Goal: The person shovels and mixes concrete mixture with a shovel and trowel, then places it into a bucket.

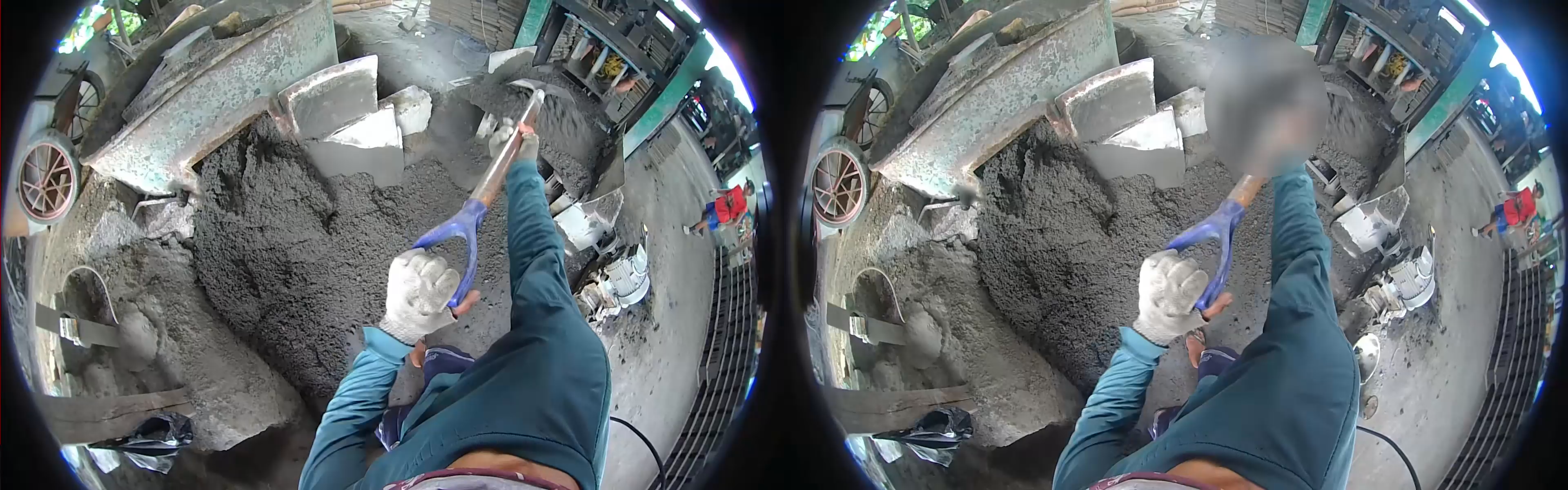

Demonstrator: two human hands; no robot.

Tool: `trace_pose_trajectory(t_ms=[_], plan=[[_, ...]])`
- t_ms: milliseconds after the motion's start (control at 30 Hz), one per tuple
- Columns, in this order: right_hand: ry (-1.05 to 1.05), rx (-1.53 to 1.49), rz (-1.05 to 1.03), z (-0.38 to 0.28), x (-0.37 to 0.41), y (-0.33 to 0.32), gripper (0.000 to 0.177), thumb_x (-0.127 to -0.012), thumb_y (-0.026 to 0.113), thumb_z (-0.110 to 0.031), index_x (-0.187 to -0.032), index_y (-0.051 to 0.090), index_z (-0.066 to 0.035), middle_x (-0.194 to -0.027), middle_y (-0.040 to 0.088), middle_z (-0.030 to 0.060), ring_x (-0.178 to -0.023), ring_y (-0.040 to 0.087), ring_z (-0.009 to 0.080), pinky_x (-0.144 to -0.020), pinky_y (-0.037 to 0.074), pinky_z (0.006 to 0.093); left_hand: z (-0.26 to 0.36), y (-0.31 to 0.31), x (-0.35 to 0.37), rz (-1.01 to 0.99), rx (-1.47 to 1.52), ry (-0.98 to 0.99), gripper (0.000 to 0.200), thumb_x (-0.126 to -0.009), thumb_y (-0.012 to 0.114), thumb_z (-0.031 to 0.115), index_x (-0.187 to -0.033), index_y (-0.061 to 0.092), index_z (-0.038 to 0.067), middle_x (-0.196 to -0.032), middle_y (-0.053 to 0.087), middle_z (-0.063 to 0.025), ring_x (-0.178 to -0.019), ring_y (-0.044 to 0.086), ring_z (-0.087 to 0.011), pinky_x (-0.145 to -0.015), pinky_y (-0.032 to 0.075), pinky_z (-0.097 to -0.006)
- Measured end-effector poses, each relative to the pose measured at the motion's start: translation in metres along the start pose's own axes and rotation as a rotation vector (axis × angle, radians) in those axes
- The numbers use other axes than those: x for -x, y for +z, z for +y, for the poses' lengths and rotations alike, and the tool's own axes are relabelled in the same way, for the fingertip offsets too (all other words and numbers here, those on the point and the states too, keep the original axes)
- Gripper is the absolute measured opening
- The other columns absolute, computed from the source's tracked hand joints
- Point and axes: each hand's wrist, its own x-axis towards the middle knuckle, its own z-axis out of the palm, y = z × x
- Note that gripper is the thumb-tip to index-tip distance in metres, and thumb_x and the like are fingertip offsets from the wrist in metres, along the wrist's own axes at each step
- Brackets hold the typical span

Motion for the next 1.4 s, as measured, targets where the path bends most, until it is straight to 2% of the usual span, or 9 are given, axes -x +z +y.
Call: trace_pose_trajectory(t_ms=[167, 300, 433, 700, 733, 833, 867, 1033, 1400], plan=[[0.219, 0.15, 0.081, 0.049, 0.09, 0.013, 0.016, -0.085, 0.064, -0.019, -0.097, 0.058, -0.011, -0.074, 0.056, 0.0025, -0.062, 0.057, 0.0221, -0.06, 0.05, 0.0437, 0.022, 0.048, 0.131, 0.44, 0.23, -0.176, 0.035, -0.077, 0.081, 0.038, -0.079, 0.067, 0.007, -0.077, 0.064, -0.007, -0.075, 0.065, -0.0243, -0.069, 0.051, -0.0389], [0.528, 0.282, 0.212, 0.179, 0.193, -0.022, 0.016, -0.082, 0.068, -0.009, -0.096, 0.059, -0.009, -0.07, 0.053, 0.0016, -0.06, 0.058, 0.0224, -0.059, 0.05, 0.0444, 0.071, 0.067, 0.303, 0.754, 0.889, -1.3, 0.033, -0.093, 0.064, 0.033, -0.081, 0.063, 0.002, -0.063, 0.06, -0.0069, -0.056, 0.061, -0.0204, -0.054, 0.05, -0.0359], [0.992, 0.722, 0.359, 0.365, 0.374, -0.163, 0.008, -0.089, 0.065, -0.022, -0.085, 0.058, -0.018, -0.072, 0.055, -0.0003, -0.067, 0.059, 0.0203, -0.059, 0.049, 0.0401, 0.131, 0.085, 0.494, 1.534, 1.38, -1.912, 0.041, -0.095, 0.059, 0.045, -0.068, 0.051, 0.014, -0.056, 0.048, -0.0013, -0.047, 0.048, -0.0187, -0.044, 0.04, -0.0336], [1.975, 0.427, 0.674, 0.415, 0.736, -0.289, 0.016, -0.093, 0.06, -0.027, -0.083, 0.054, -0.016, -0.07, 0.056, 0.0022, -0.067, 0.059, 0.0216, -0.061, 0.05, 0.0414, 0.521, 0.045, 0.7, 1.996, 0.634, -2.524, 0.038, -0.092, 0.049, 0.058, -0.097, 0.052, 0.021, -0.081, 0.049, -0.002, -0.074, 0.046, -0.0158, -0.068, 0.041, -0.0393], [1.992, 0.428, 0.711, 0.412, 0.732, -0.308, 0.016, -0.093, 0.06, -0.026, -0.083, 0.054, -0.016, -0.069, 0.056, 0.0026, -0.066, 0.059, 0.0223, -0.06, 0.05, 0.0421, 0.529, 0.021, 0.663, 1.943, 0.384, -2.756, 0.045, -0.089, 0.053, 0.063, -0.071, 0.044, 0.023, -0.058, 0.037, 0.0042, -0.05, 0.034, -0.0125, -0.045, 0.03, -0.033], [2.037, 0.401, 0.709, 0.433, 0.724, -0.35, 0.016, -0.093, 0.059, -0.026, -0.083, 0.053, -0.016, -0.067, 0.055, 0.0035, -0.061, 0.058, 0.0242, -0.057, 0.05, 0.0443, 0.51, 0.027, 0.666, 1.747, 0.698, -2.647, 0.042, -0.091, 0.051, 0.061, -0.078, 0.047, 0.021, -0.057, 0.037, 0.0041, -0.051, 0.038, -0.0117, -0.047, 0.035, -0.037], [2.047, 0.383, 0.668, 0.452, 0.722, -0.355, 0.016, -0.094, 0.059, -0.025, -0.083, 0.052, -0.015, -0.066, 0.055, 0.0039, -0.06, 0.058, 0.0248, -0.057, 0.05, 0.0451, 0.474, 0.056, 0.68, 2.299, 0.888, -2.439, 0.043, -0.092, 0.049, 0.061, -0.078, 0.049, 0.02, -0.057, 0.038, 0.003, -0.05, 0.039, -0.0131, -0.046, 0.035, -0.0375], [1.879, 0.885, 0.488, 0.582, 0.577, -0.378, 0.018, -0.094, 0.057, -0.024, -0.08, 0.048, -0.017, -0.061, 0.051, 0.0048, -0.048, 0.052, 0.0263, -0.049, 0.048, 0.046, 0.191, 0.195, 0.606, 1.951, 0.448, -2.542, 0.027, -0.089, 0.068, 0.035, -0.086, 0.061, 0.01, -0.07, 0.047, -0.001, -0.06, 0.047, -0.0162, -0.055, 0.045, -0.0335], [1.375, 0.943, 0.555, 0.478, 0.553, -0.306, 0.01, -0.084, 0.062, -0.006, -0.089, 0.053, -0.006, -0.063, 0.055, 0.0071, -0.045, 0.055, 0.0232, -0.041, 0.048, 0.0426, 0.239, 0.223, 0.583, 1.91, 0.433, -2.381, 0.03, -0.094, 0.062, 0.036, -0.078, 0.051, 0.013, -0.064, 0.047, -0.002, -0.049, 0.044, -0.0163, -0.047, 0.04, -0.0315]])
